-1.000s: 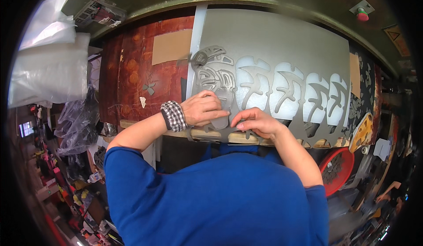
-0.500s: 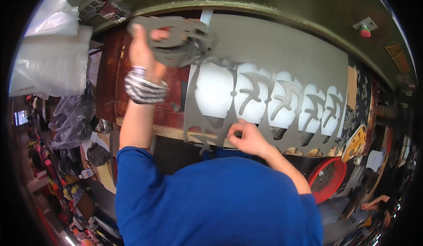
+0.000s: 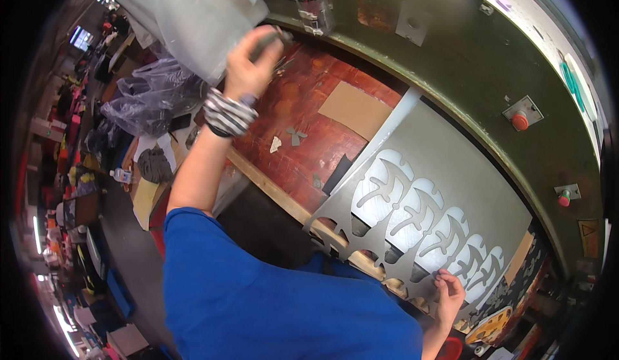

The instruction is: The person repeatedly picks up gray plastic cutouts from a workbench and places them into a rectangular frame on a machine. They also handle a yellow mask-shaped object and a gray sheet, moving them aside or back into the frame. The person continues to arrange and reposition the cutouts within the frame throughout the clip.

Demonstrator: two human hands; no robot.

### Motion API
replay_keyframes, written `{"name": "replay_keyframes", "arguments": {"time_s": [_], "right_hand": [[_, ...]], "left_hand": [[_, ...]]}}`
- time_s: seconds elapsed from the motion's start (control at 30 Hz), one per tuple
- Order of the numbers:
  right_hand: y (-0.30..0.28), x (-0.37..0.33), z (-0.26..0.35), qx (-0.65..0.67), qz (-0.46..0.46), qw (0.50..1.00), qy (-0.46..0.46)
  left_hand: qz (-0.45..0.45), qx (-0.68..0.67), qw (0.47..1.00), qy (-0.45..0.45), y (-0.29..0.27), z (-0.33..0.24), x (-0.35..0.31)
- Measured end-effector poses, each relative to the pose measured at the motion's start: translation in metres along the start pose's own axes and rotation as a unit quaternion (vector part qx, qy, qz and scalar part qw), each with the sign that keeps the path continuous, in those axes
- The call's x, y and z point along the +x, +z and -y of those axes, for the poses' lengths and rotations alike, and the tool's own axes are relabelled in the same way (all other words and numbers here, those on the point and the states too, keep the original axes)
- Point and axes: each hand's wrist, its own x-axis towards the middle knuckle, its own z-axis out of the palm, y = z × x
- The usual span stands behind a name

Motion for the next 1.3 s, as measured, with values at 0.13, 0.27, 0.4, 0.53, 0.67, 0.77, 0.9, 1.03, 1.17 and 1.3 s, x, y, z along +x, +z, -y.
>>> {"name": "replay_keyframes", "arguments": {"time_s": [0.13, 0.27, 0.4, 0.53, 0.67, 0.77, 0.9, 1.03, 1.17, 1.3], "right_hand": [[-0.009, 0.001, -0.005, -0.002, -0.011, 1.000, 0.000], [-0.040, 0.000, -0.022, -0.037, -0.053, 0.998, 0.001], [-0.113, -0.013, -0.062, -0.179, -0.193, 0.965, -0.005], [-0.161, -0.041, -0.112, -0.265, -0.369, 0.890, -0.024], [-0.160, -0.047, -0.140, -0.096, -0.432, 0.897, 0.018], [-0.147, -0.045, -0.134, -0.179, -0.435, 0.882, -0.033], [-0.121, -0.067, -0.115, -0.097, -0.466, 0.873, -0.107], [-0.117, -0.093, -0.107, -0.137, -0.477, 0.868, -0.012], [-0.172, -0.090, -0.115, -0.425, -0.512, 0.743, -0.069], [-0.224, -0.078, -0.132, -0.451, -0.533, 0.712, 0.075]], "left_hand": [[0.338, 0.184, 0.913, 0.134, 0.030, 0.024, -0.125], [0.403, 0.150, 0.894, 0.128, 0.044, 0.034, -0.192], [0.324, 0.262, 0.903, 0.101, 0.031, -0.004, -0.194], [0.363, 0.221, 0.897, -0.119, 0.021, -0.077, -0.213], [0.249, 0.042, 0.920, -0.299, 0.045, -0.126, -0.246], [0.267, 0.028, 0.914, -0.304, 0.046, -0.122, -0.246], [0.457, -0.208, 0.718, -0.482, -0.004, -0.109, -0.235], [0.638, -0.122, 0.649, -0.397, -0.026, -0.092, -0.225], [0.449, -0.121, 0.807, -0.363, 0.042, -0.055, -0.204], [0.304, -0.045, 0.922, -0.236, 0.123, -0.017, -0.199]]}}
